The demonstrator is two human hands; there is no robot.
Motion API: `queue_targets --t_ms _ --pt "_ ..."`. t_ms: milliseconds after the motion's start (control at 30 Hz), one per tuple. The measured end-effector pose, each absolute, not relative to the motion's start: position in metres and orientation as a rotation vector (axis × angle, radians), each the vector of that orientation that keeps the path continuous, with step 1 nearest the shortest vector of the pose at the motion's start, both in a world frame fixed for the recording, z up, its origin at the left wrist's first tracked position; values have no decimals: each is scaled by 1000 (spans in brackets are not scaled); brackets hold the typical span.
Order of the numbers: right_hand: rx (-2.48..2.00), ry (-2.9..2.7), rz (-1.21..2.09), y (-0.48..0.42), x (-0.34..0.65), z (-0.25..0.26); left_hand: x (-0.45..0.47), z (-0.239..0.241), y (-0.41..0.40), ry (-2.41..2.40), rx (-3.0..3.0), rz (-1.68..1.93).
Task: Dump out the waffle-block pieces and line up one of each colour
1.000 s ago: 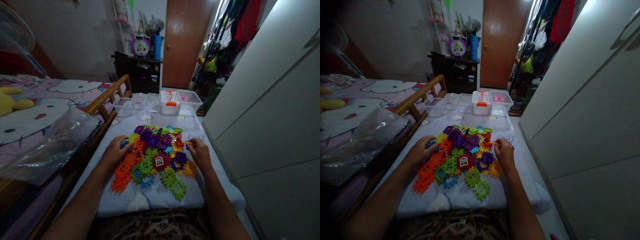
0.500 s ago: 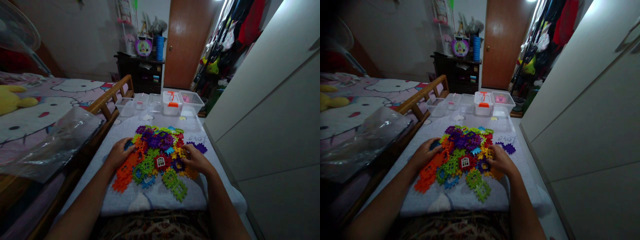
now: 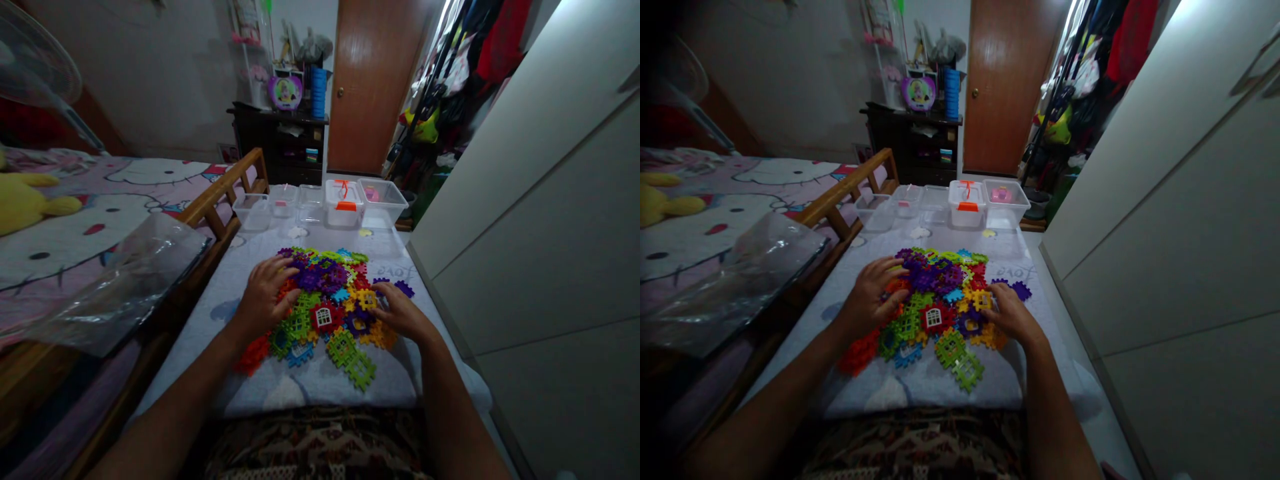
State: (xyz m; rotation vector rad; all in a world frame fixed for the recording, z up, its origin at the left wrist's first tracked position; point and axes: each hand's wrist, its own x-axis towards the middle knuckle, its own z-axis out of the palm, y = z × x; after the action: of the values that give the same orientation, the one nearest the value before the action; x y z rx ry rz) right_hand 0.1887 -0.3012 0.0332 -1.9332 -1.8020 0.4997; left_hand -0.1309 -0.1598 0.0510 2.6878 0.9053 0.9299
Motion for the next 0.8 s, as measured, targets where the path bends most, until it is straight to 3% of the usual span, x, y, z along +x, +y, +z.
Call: queue_targets --t_ms 167,367,600,800 --pt "-1941 -1799 489 -300 194 34 -87 56 -208 298 2851 620" --pt "-1954 -1785 489 -301 193 35 -65 39 -233 -84 2965 488" --pt "-1921 -1747 485 -300 190 34 -54 34 -252 -321 3025 409" --pt "-1931 -1730 495 -298 189 31 -47 23 -257 -214 3059 477"
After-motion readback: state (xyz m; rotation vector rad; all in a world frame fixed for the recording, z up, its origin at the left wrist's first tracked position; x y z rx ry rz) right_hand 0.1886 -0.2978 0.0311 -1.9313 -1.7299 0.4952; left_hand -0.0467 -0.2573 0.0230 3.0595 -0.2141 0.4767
